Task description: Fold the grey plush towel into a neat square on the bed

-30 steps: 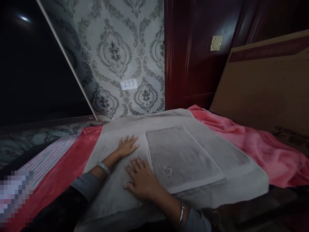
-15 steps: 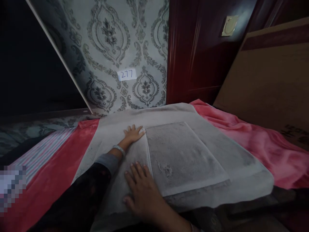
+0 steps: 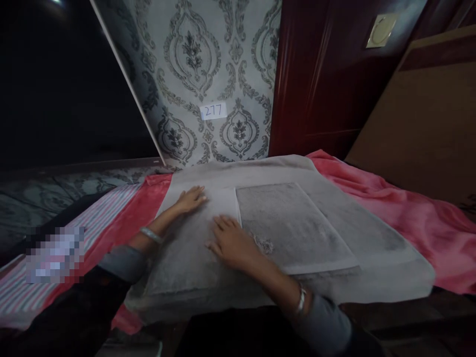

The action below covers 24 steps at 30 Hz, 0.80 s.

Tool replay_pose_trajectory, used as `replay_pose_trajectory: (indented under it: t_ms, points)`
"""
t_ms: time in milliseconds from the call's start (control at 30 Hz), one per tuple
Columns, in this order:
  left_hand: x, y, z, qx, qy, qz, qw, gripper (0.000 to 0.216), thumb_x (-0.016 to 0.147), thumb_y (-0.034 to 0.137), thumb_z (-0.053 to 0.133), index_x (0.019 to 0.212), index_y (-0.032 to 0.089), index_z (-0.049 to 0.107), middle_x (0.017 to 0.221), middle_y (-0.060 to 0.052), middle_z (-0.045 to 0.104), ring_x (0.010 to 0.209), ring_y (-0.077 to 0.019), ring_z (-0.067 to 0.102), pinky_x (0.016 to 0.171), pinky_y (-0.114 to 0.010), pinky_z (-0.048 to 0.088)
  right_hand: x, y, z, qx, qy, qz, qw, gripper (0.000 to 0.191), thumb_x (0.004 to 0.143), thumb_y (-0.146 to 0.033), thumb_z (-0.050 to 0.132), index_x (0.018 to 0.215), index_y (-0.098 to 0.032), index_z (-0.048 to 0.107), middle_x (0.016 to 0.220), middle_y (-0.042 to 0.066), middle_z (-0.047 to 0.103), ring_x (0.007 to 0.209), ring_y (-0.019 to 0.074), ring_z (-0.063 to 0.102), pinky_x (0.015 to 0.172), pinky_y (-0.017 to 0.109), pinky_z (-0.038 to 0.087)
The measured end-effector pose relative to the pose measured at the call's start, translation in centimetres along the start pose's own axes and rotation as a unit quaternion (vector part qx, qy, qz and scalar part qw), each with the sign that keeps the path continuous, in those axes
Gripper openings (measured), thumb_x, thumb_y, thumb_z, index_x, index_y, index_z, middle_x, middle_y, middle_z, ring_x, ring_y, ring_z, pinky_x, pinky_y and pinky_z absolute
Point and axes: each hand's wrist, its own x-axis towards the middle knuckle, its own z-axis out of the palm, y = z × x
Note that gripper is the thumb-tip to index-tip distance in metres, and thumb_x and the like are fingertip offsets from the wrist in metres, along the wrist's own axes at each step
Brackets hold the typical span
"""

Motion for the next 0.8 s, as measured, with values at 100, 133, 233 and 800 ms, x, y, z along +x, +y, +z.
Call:
replay_pose_trajectory:
  t_ms: [100, 133, 233, 800]
  points:
    - [-2.9, -0.9, 1.2, 0.026, 0.016, -0.022, 0.999, 0.065, 0.097, 0.054, 0.029, 0.154, 0.023, 0.028, 0.164, -0.012, 0.02, 0.152, -0.0293, 0.013, 0.119, -0.058, 0.012, 3.7, 1.6, 0.5, -0.043, -0.01, 0.043, 0.998, 0.062, 0.099, -0.043, 0.046, 0.153, -0.016, 0.034, 0.161, 0.015, 0.024, 0.149, 0.0315, 0.014, 0.119, 0.053, 0.018]
    - [-3.6, -1.0, 2.0, 0.04, 0.025, -0.027, 0.999, 0.065, 0.097, 0.055, 0.028, 0.154, 0.025, 0.028, 0.164, -0.012, 0.02, 0.152, -0.0304, 0.013, 0.118, -0.059, 0.013, 4.4, 2.2, 1.0, -0.053, -0.022, 0.056, 0.997, 0.063, 0.099, -0.045, 0.047, 0.154, -0.016, 0.033, 0.161, 0.015, 0.021, 0.149, 0.0322, 0.012, 0.118, 0.054, 0.017]
    - [-4.6, -1.0, 4.4, 0.082, 0.056, -0.029, 0.995, 0.065, 0.097, 0.058, 0.028, 0.154, 0.028, 0.03, 0.163, -0.012, 0.023, 0.151, -0.0336, 0.015, 0.117, -0.061, 0.015, 4.8, 3.7, 2.9, -0.063, -0.042, 0.06, 0.995, 0.064, 0.099, -0.046, 0.046, 0.154, -0.016, 0.032, 0.162, 0.015, 0.018, 0.15, 0.0312, 0.01, 0.119, 0.055, 0.013]
    - [-3.6, -1.0, 5.1, 0.063, 0.114, -0.034, 0.991, 0.062, 0.095, 0.053, 0.025, 0.152, 0.031, 0.035, 0.162, -0.009, 0.028, 0.147, -0.037, 0.026, 0.111, -0.065, 0.026, -10.2, 16.3, -5.0, 0.081, 0.211, 0.274, 0.935, 0.055, 0.092, -0.033, 0.049, 0.144, -0.016, 0.049, 0.148, 0.01, 0.049, 0.136, 0.024, 0.044, 0.114, 0.041, 0.034]
